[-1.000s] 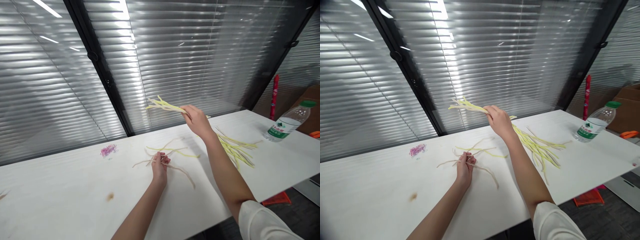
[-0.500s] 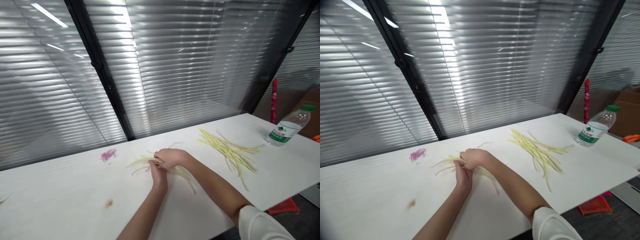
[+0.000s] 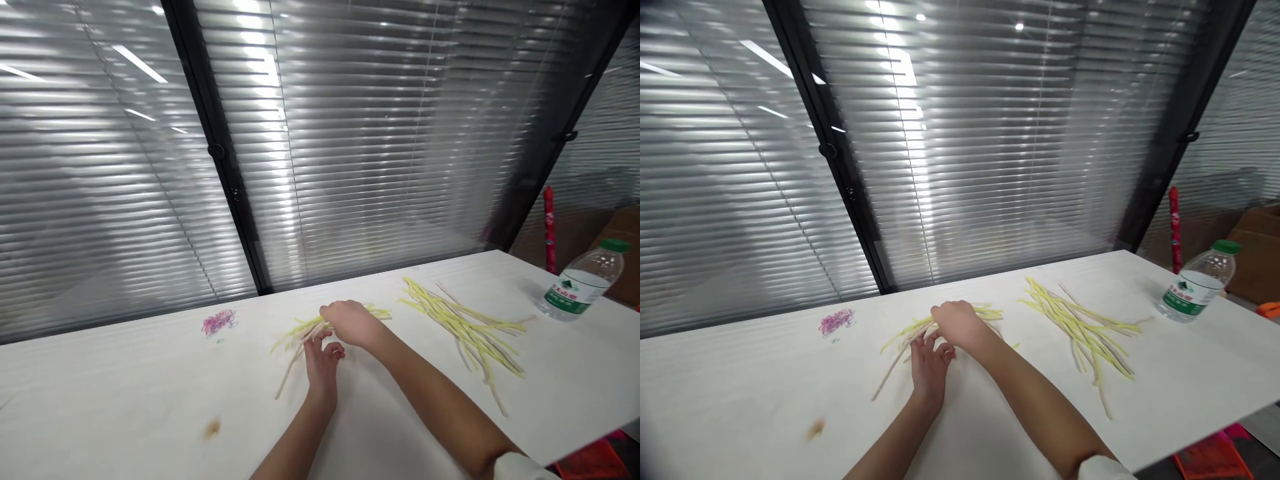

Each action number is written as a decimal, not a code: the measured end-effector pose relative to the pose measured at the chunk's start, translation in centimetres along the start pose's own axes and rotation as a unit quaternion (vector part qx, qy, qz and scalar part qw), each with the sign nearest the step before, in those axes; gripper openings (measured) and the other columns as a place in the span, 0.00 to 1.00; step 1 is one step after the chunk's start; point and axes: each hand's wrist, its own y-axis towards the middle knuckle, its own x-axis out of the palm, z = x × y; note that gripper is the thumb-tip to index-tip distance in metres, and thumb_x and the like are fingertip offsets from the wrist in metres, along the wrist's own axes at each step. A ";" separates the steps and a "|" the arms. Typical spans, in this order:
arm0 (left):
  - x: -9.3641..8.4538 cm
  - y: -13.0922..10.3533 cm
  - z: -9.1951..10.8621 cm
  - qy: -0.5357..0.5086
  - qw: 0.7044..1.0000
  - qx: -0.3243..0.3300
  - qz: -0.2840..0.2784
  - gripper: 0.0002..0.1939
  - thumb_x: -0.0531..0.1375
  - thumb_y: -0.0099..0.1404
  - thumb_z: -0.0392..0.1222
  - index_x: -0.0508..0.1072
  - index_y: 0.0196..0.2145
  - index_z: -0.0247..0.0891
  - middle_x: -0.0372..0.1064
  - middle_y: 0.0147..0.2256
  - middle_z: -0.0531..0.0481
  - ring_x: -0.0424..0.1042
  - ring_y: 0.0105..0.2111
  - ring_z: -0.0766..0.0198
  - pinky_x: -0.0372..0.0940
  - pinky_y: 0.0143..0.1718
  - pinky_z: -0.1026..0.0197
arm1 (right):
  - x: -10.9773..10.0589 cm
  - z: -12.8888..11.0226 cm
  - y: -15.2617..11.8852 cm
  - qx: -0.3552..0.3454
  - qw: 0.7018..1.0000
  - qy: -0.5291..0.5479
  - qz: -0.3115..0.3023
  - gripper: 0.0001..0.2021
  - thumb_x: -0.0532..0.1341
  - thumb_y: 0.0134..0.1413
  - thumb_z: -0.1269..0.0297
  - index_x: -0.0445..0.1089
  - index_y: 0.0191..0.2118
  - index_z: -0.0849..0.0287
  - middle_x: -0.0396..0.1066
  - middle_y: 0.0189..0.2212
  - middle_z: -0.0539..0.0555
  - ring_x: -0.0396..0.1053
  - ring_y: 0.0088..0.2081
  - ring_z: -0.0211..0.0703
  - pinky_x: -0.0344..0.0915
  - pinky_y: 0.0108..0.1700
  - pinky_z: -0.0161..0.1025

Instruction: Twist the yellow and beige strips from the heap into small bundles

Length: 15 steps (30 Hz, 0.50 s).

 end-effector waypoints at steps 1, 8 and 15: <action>0.1 -0.1 0.1 0.010 1.000 0.000 0.002 0.31 0.54 0.55 0.69 0.64 0.46 0.43 0.63 0.36 0.51 0.65 0.23 0.67 0.60 0.25 0.61 | -0.3 0.3 -0.1 0.017 0.999 -0.018 0.027 0.14 0.52 0.49 0.78 0.65 0.42 0.62 0.71 0.36 0.56 0.71 0.38 0.48 0.62 0.36 0.40; 0.3 -0.5 0.2 0.064 0.998 0.009 0.005 0.21 0.62 0.56 0.55 0.64 0.38 0.37 0.59 0.32 0.54 0.62 0.22 0.72 0.58 0.26 0.64 | -1.1 2.0 -0.7 0.022 0.998 0.027 0.050 0.19 0.56 0.50 0.75 0.66 0.49 0.58 0.70 0.43 0.56 0.69 0.44 0.49 0.63 0.44 0.43; 0.2 -0.2 -0.5 0.069 0.998 0.008 -0.001 0.19 0.64 0.55 0.52 0.61 0.32 0.36 0.61 0.28 0.55 0.63 0.22 0.72 0.58 0.26 0.65 | -5.8 3.3 -7.4 -0.038 0.924 0.159 0.347 0.18 0.57 0.58 0.61 0.63 0.54 0.52 0.66 0.51 0.52 0.63 0.53 0.44 0.60 0.55 0.43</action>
